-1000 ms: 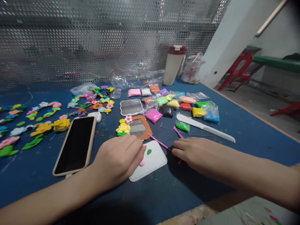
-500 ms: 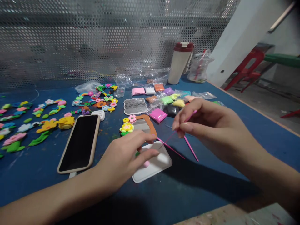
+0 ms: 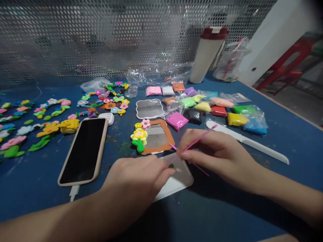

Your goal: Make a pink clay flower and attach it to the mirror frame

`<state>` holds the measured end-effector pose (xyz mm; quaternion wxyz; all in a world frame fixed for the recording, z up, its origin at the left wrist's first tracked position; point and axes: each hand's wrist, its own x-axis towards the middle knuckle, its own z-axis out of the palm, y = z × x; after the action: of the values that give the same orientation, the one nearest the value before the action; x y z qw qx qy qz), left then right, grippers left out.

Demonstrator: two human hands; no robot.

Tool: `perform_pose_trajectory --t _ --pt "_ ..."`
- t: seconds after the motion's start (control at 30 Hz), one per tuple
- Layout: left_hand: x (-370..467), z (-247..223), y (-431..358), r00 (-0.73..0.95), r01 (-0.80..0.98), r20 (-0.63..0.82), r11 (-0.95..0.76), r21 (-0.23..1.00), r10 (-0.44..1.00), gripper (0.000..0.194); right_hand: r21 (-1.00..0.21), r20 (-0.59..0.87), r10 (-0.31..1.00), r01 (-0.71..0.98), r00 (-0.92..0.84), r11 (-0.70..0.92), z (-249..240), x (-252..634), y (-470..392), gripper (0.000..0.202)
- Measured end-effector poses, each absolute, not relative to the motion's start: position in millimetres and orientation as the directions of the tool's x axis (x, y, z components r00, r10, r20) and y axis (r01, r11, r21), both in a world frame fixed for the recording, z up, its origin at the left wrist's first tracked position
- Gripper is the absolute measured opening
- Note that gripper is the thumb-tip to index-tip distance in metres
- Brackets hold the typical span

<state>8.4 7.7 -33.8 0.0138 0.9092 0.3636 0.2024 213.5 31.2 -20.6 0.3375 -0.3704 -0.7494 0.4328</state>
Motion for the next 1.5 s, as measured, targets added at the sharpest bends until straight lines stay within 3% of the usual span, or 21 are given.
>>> perform_pose_trajectory --t 0.13,0.3,0.63,0.8,1.5 --pt "9.9 -49.5 -10.8 0.697 0.614 0.471 -0.789 -0.002 0.541 0.029 -0.924 0.115 0.871 0.270 -0.477 0.270 -34.8 218.6 40.9 0.012" --pt "13.7 -60.1 -14.1 0.814 0.485 0.440 -0.860 -0.160 0.378 0.025 -0.942 0.052 0.827 0.247 -0.559 0.226 -52.3 219.8 47.0 0.014" --pt "12.5 -61.8 -17.4 0.754 0.593 0.430 -0.797 -0.118 0.497 0.021 -0.960 -0.016 0.840 0.243 -0.542 0.139 -58.7 216.9 43.9 0.014" --pt "17.3 -67.6 -14.0 0.706 0.613 0.523 -0.782 -0.113 0.478 0.018 -0.939 0.037 0.814 0.258 -0.580 0.227 -62.1 217.9 45.2 0.016" --pt "14.0 -68.4 -13.6 0.731 0.598 0.456 -0.798 -0.070 0.508 0.020 -0.874 0.182 0.782 0.267 -0.595 0.407 -63.0 217.7 45.5 0.012"
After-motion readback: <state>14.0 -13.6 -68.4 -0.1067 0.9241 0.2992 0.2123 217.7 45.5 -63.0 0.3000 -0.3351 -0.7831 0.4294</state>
